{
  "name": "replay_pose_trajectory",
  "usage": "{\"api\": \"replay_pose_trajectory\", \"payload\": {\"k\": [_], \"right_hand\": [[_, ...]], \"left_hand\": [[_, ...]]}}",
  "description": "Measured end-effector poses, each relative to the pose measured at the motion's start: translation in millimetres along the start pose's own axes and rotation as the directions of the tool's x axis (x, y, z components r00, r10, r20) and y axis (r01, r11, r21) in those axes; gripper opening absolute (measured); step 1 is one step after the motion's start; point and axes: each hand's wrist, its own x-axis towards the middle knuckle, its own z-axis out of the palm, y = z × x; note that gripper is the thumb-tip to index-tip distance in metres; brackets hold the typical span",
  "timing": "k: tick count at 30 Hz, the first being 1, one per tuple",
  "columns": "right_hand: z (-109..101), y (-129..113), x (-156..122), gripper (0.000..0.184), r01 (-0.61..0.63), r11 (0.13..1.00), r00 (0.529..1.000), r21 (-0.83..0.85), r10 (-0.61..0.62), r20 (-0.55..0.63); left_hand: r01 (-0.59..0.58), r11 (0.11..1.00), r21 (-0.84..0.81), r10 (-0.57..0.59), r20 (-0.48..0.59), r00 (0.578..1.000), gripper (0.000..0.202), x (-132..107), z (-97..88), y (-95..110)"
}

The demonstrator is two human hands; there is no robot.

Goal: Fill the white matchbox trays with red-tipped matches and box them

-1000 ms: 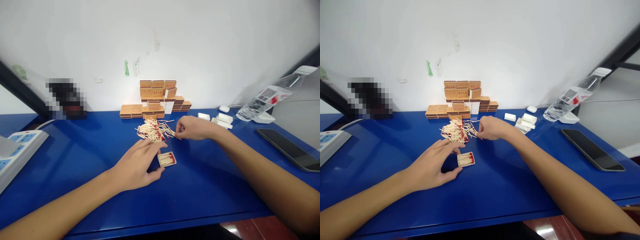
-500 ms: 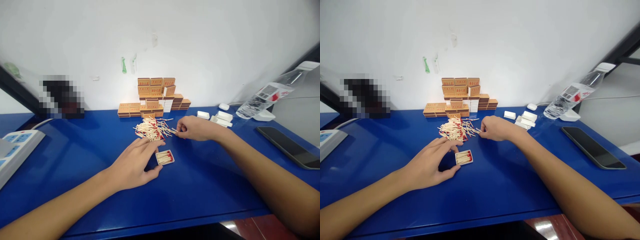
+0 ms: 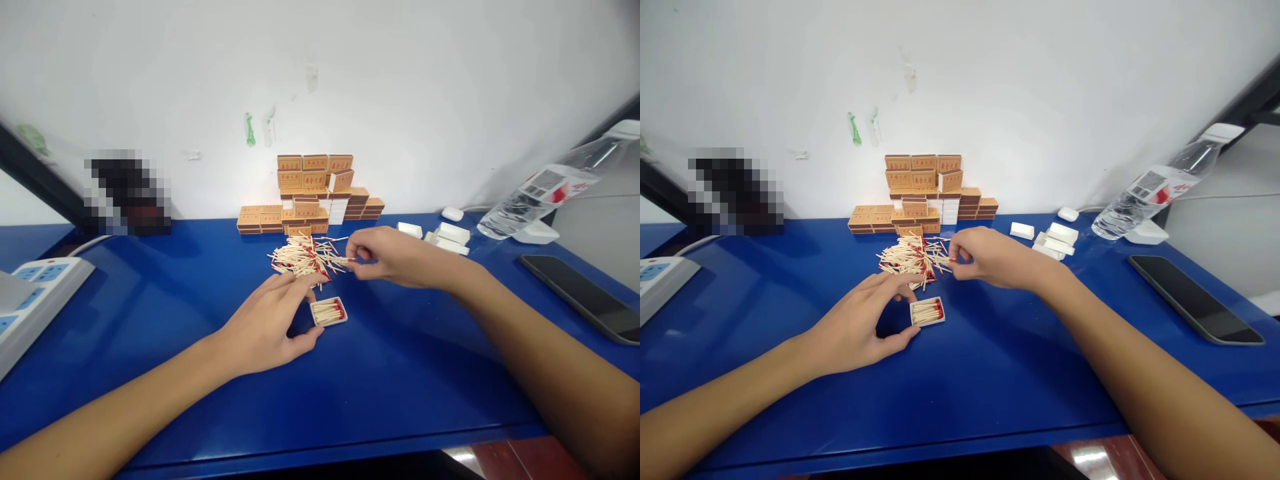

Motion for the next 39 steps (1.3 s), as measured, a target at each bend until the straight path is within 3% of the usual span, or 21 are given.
{"api": "replay_pose_trajectory", "payload": {"k": [6, 12, 15, 17, 20, 23, 29, 33, 39], "right_hand": [[8.5, -42.3, -13.1, 0.010, 0.127, 0.989, 0.985, 0.080, -0.135, 0.111], [22.6, -68.5, -15.0, 0.011, 0.149, 0.978, 0.976, -0.144, -0.122, 0.181], [20.5, -60.6, -19.3, 0.007, 0.191, 0.977, 0.974, -0.093, -0.177, 0.140], [15.8, -49.3, -24.3, 0.014, 0.193, 0.981, 0.976, -0.017, -0.190, 0.110], [8.7, -33.5, -31.3, 0.023, 0.131, 0.990, 0.985, 0.044, -0.135, 0.103], [6.4, -27.7, -34.7, 0.019, 0.104, 0.993, 0.988, 0.050, -0.109, 0.113], [12.8, -32.5, -32.0, 0.006, 0.116, 0.990, 0.981, 0.080, -0.127, 0.150], [15.8, -29.8, -29.3, 0.009, 0.133, 0.989, 0.981, 0.071, -0.142, 0.132], [9.5, -33.2, -29.9, 0.008, 0.188, 0.982, 0.980, 0.011, -0.189, 0.057]], "left_hand": [[0.018, 1.000, 0.015, -0.018, -0.014, 1.000, 0.073, 0.6, -1.0, -1.2], [0.004, 1.000, 0.017, -0.004, -0.028, 1.000, 0.073, 1.5, 0.6, -2.0], [-0.011, 1.000, 0.026, 0.012, -0.034, 0.999, 0.068, 1.2, 0.7, -2.1], [-0.014, 0.999, 0.043, 0.016, -0.038, 0.999, 0.061, 1.6, -1.4, -1.1], [-0.031, 0.996, 0.087, 0.036, -0.060, 0.998, 0.037, 2.8, -7.0, 1.0], [-0.061, 0.989, 0.133, 0.070, -0.066, 0.995, 0.017, 3.8, -11.8, 1.9], [-0.088, 0.986, 0.141, 0.091, -0.011, 0.996, 0.011, 2.7, -11.6, -0.9], [-0.111, 0.987, 0.118, 0.110, 0.014, 0.994, 0.013, 2.4, -10.6, -1.5], [-0.126, 0.988, 0.088, 0.130, -0.036, 0.991, 0.010, 3.3, -9.5, -1.2]]}}
